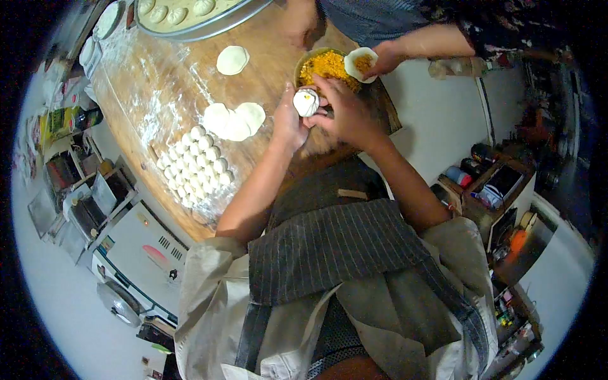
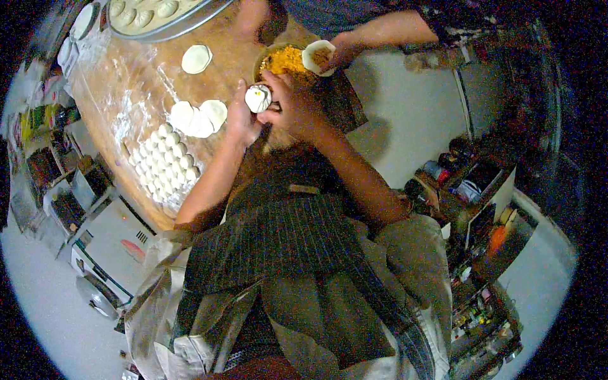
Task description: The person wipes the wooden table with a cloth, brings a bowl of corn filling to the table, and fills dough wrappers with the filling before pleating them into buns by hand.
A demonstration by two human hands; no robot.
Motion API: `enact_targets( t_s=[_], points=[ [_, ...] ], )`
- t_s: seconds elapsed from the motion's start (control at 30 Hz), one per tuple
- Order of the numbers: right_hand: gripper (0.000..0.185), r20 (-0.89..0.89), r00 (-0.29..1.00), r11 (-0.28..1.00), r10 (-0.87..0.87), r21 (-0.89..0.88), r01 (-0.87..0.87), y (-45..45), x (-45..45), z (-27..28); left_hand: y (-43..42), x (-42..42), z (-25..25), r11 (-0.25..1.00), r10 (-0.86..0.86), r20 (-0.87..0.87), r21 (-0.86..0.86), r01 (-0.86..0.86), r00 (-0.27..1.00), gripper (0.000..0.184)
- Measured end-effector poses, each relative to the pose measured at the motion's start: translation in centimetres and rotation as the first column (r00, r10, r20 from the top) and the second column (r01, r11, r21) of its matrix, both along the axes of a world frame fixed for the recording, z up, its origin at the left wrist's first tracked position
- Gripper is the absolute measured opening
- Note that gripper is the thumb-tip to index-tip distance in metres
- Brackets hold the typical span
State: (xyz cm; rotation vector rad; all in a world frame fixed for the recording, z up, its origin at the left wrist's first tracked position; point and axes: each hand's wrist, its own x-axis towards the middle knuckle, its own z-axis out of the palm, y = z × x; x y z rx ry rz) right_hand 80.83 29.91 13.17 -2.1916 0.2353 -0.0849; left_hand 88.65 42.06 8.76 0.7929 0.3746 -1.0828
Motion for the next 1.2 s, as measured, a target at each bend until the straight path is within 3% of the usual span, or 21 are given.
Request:
enact_targets(
  t_s=[0.1, 0.2, 0.3, 0.37, 0.4, 0.43, 0.5, 0.53, 0.57, 0.6, 0.63, 0.7, 0.77, 0.83, 0.97, 1.0, 1.17, 1.2],
  points=[
    [0.080, 0.126, 0.983, 0.983, 0.134, -0.141, -0.116, 1.0, 1.9, -1.1, 0.5, 0.5, 0.2, 0.994, 0.105, -0.011, 0.007, -0.104, 0.994, 0.044],
    [0.072, 0.028, 0.967, 0.957, 0.254, -0.148, -0.248, 1.8, 3.4, 0.5, 1.5, 1.1, 0.8, 0.974, 0.132, 0.006, 0.186, -0.131, 0.991, 0.045],
    [0.073, 0.009, 0.942, 0.934, 0.335, -0.138, -0.330, 2.3, 5.7, -0.2, 2.9, 2.1, 1.2, 0.978, 0.164, 0.057, 0.118, -0.170, 0.985, 0.046],
    [0.068, 0.015, 0.952, 0.942, 0.306, -0.149, -0.300, 2.7, 7.1, -1.2, 5.1, 3.2, -0.5, 0.996, 0.065, 0.067, 0.054, -0.068, 0.996, 0.047],
    [0.068, 0.033, 0.945, 0.932, 0.325, -0.182, -0.314, 2.8, 8.1, -0.9, 5.3, 3.5, 0.2, 0.992, 0.128, 0.039, -0.021, -0.128, 0.991, 0.052],
    [0.066, 0.017, 0.947, 0.939, 0.320, -0.138, -0.315, 2.8, 9.2, -0.5, 5.5, 3.9, 1.0, 0.982, 0.183, 0.052, 0.045, -0.185, 0.982, 0.055],
    [0.064, 0.012, 0.945, 0.939, 0.328, -0.117, -0.324, 2.6, 12.6, -0.2, 8.0, 4.7, -2.3, 0.971, 0.169, -0.018, -0.168, -0.170, 0.985, 0.057],
    [0.062, -0.063, 0.949, 0.945, 0.310, -0.084, -0.315, 2.5, 14.5, -0.2, 8.7, 5.1, -1.8, 0.966, 0.180, -0.006, -0.189, -0.177, 0.984, 0.057],
    [0.060, -0.140, 0.947, 0.953, 0.290, -0.050, -0.299, 2.2, 16.4, -0.3, 9.3, 5.4, -1.5, 0.972, 0.217, 0.012, -0.095, -0.215, 0.976, 0.057],
    [0.061, -0.139, 0.953, 0.915, 0.271, -0.271, -0.300, 1.7, 18.4, -0.4, 9.9, 5.6, -1.3, 0.967, 0.253, 0.029, 0.000, -0.253, 0.967, 0.056],
    [0.061, -0.136, 0.951, 0.909, 0.276, -0.285, -0.305, 1.2, 20.5, -0.9, 10.6, 5.8, -1.6, 0.966, 0.260, 0.032, -0.014, -0.260, 0.965, 0.056],
    [0.059, 0.234, 0.940, 0.948, 0.246, -0.262, -0.183, 0.2, 25.0, -2.0, 12.3, 5.9, -2.6, 0.957, 0.286, 0.079, 0.030, -0.290, 0.955, 0.056],
    [0.058, 0.265, 0.947, 0.893, 0.181, -0.448, -0.045, -0.7, 30.2, -2.4, 13.7, 5.9, -3.9, 0.934, 0.348, 0.039, 0.072, -0.350, 0.937, 0.058],
    [0.059, 0.189, 0.972, 0.930, 0.140, -0.363, -0.064, -1.5, 34.4, -0.8, 15.0, 5.6, -4.2, 0.910, 0.405, 0.044, 0.080, -0.407, 0.913, 0.058],
    [0.060, 0.115, 0.991, 0.882, 0.071, -0.471, -0.009, -4.0, 42.0, -4.0, 17.1, 4.8, -6.4, 0.857, 0.473, 0.185, 0.131, -0.499, 0.861, 0.054],
    [0.060, 0.108, 0.991, 0.884, 0.077, -0.467, -0.018, -4.2, 43.2, -4.4, 17.6, 4.9, -6.1, 0.843, 0.456, 0.219, 0.206, -0.498, 0.863, 0.049],
    [0.057, 0.042, 0.990, 0.816, 0.135, -0.572, -0.087, -4.4, 46.5, -5.9, 18.5, 3.7, -6.2, 0.783, 0.513, 0.280, 0.235, -0.576, 0.811, 0.047],
    [0.056, 0.024, 0.985, 0.747, 0.173, -0.655, -0.115, -4.2, 46.7, -6.3, 18.5, 3.4, -6.1, 0.764, 0.519, 0.298, 0.257, -0.591, 0.801, 0.046]
  ],
)
